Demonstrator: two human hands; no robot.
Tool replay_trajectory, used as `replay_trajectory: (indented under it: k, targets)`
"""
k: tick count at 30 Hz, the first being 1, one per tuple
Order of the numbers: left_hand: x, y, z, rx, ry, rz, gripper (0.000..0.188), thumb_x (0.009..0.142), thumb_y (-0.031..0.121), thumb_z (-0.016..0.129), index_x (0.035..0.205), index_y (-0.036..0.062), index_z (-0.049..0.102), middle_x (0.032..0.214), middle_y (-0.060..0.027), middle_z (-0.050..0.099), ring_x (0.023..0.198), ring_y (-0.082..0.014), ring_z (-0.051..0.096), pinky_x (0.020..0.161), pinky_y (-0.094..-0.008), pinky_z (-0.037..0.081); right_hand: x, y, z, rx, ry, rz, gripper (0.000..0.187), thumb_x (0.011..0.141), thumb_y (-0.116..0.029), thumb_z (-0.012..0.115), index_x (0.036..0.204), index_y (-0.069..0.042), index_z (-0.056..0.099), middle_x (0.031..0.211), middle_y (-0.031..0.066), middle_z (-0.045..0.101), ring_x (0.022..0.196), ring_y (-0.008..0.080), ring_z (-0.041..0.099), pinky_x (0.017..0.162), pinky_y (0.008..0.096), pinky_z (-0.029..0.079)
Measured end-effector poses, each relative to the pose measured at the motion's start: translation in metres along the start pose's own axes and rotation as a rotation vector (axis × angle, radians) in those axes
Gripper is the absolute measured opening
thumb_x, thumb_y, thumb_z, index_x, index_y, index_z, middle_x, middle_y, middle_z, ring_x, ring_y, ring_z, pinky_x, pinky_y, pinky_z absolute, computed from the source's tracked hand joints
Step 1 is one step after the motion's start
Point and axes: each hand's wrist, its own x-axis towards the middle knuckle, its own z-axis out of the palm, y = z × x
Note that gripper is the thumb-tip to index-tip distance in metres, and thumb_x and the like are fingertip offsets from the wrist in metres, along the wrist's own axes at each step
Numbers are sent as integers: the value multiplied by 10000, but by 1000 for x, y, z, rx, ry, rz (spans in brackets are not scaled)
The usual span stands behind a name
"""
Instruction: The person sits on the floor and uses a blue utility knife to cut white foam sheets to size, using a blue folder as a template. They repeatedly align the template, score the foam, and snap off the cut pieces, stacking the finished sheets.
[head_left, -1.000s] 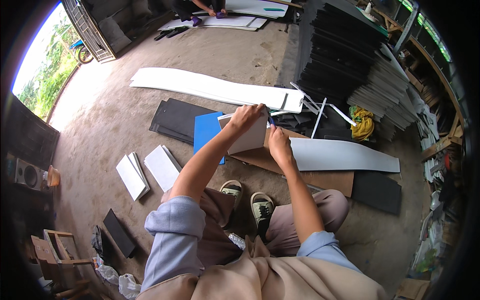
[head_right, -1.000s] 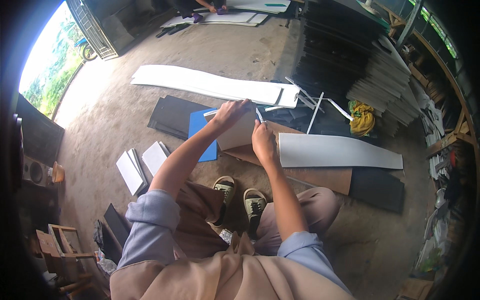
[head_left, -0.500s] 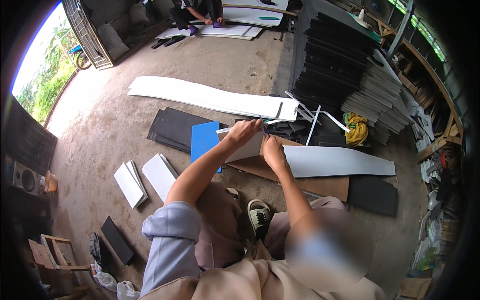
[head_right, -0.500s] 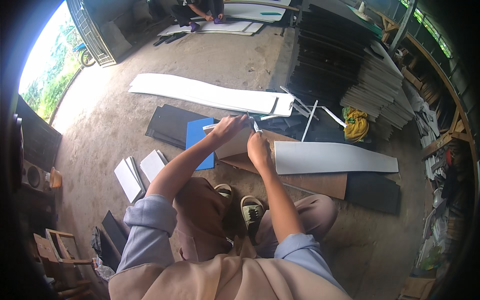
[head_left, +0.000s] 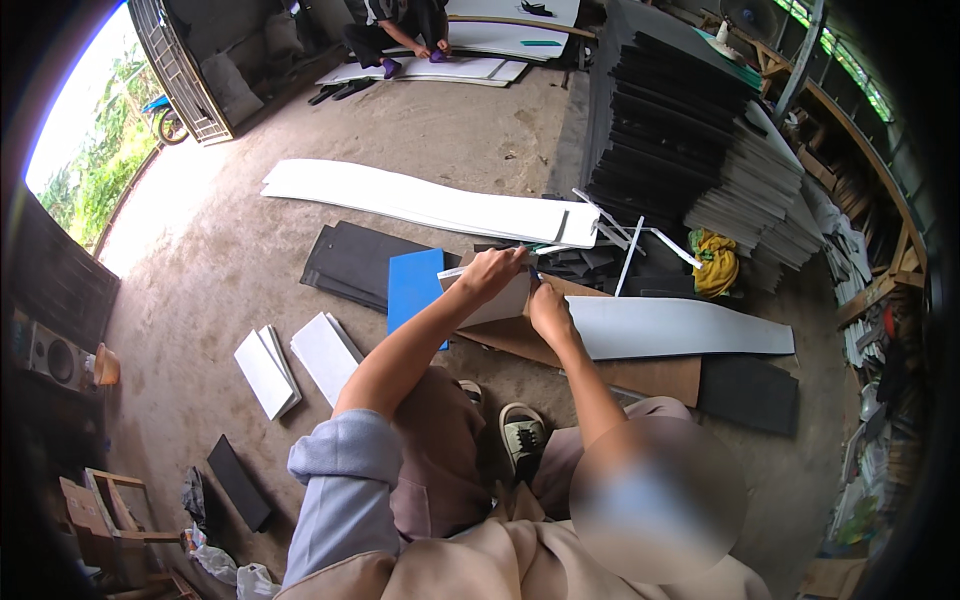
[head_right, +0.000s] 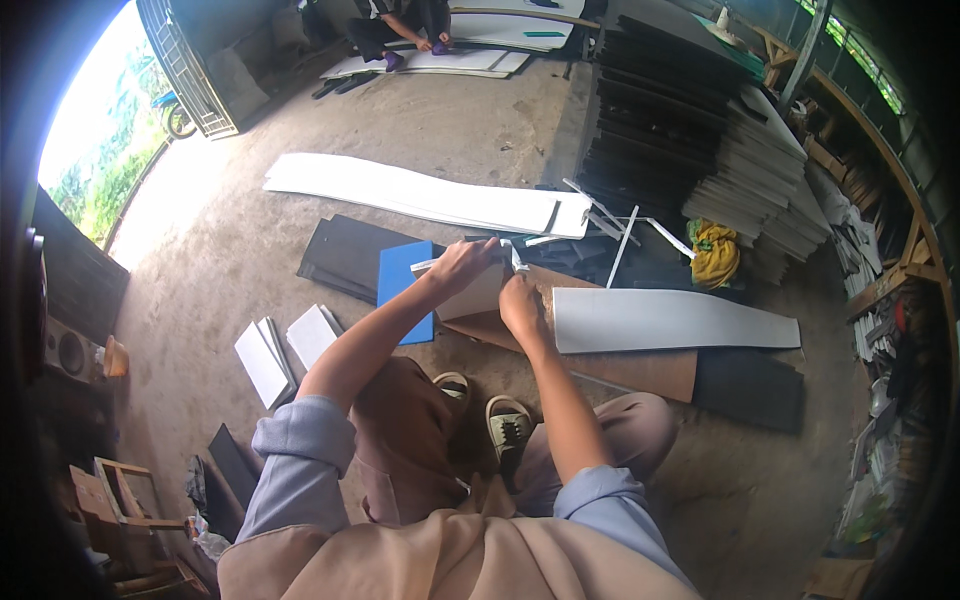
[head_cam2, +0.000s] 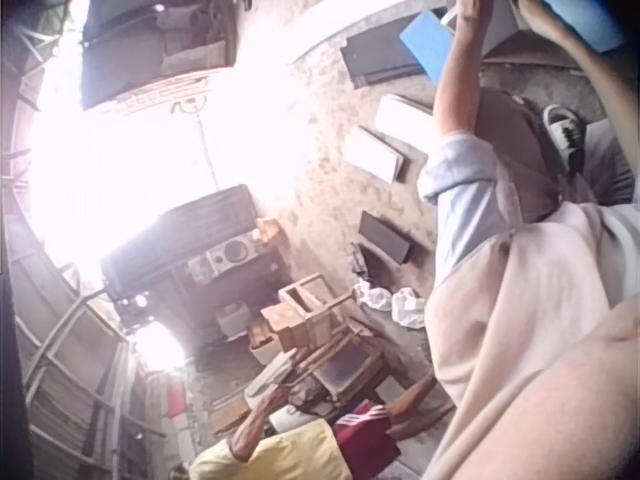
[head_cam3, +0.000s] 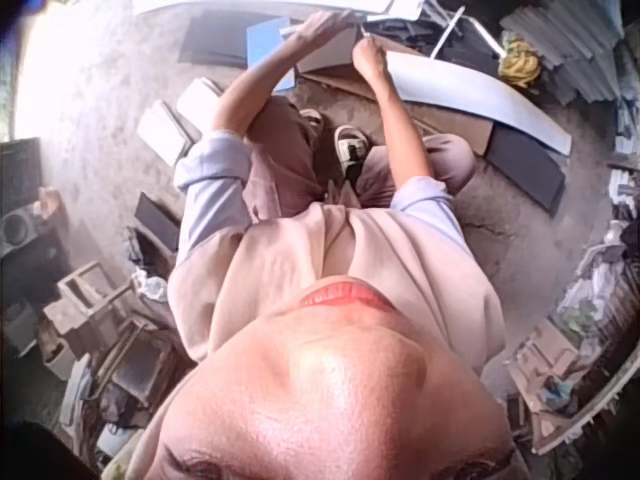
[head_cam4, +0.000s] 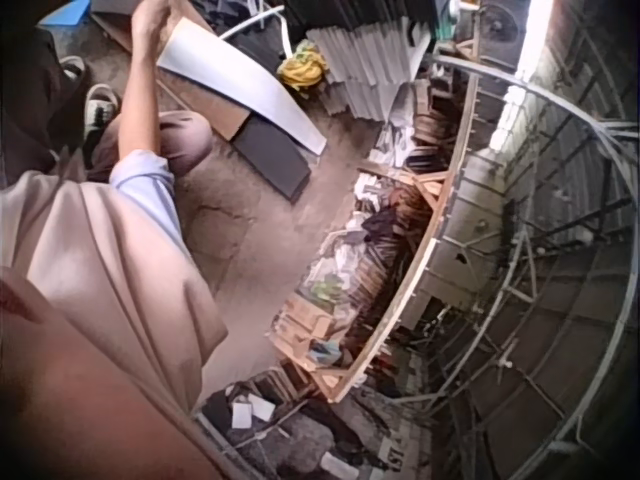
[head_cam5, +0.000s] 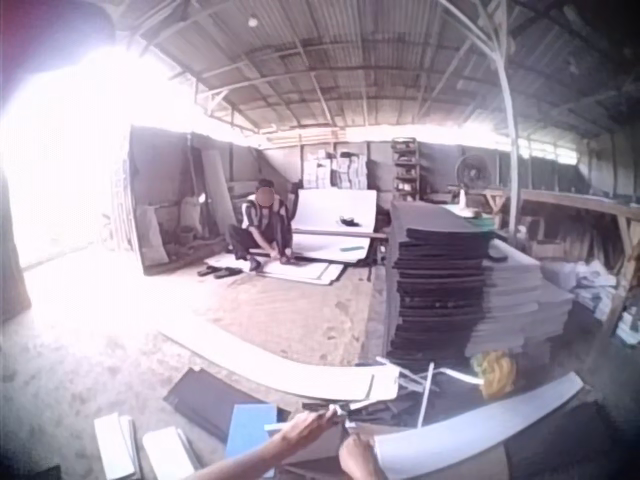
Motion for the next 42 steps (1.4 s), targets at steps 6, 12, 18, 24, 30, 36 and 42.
replay_trajectory:
  k: [6,12,18,24,30,36,42]
  targets:
    - [0,-3,-9,-13,-43,-77,249,803,198,500,964,24,423,675,-169,575,620,-337,587,500,-403,479,-12,-10,-3,75,-105,108,345,850,-207,342,807,88,515,785,344,521,786,462,524,663,494,442]
    - [0,-4,-5,-15,-58,-15,250,792,183,511,962,23,419,714,-164,577,619,-332,584,501,-398,475,-4,4,9,17,-112,35,304,830,-181,356,850,85,502,837,344,519,829,457,519,696,483,438]
    - [2,3,-7,-25,69,-102,293,780,274,539,936,47,441,698,-128,577,599,-298,586,465,-385,458,5,-4,9,35,-112,80,262,812,-147,377,873,79,495,839,334,527,845,449,521,722,474,439]
    - [4,10,-15,-114,82,-150,220,779,283,511,875,86,506,705,-130,582,619,-320,576,514,-400,440,-7,0,7,6,-135,109,302,826,-199,400,890,80,495,835,337,527,831,455,525,717,480,439]
    - [3,8,-15,-84,64,-87,244,776,272,517,876,52,483,799,-117,571,654,-309,576,523,-398,451,1,-3,10,-65,-196,133,240,803,-85,341,883,65,510,887,280,547,819,415,551,703,450,463]
    - [3,10,-14,-35,67,-85,247,758,274,541,864,54,507,783,-97,570,635,-285,579,512,-372,458,15,39,54,-244,-190,-235,269,831,-171,384,889,58,511,747,258,559,740,388,574,639,449,472]
    - [12,6,-6,4,-12,-50,171,702,226,600,718,59,565,622,-99,572,585,-237,589,479,-342,455,20,96,129,-463,-104,-378,213,837,-96,385,913,58,511,643,157,524,549,276,558,517,387,472]
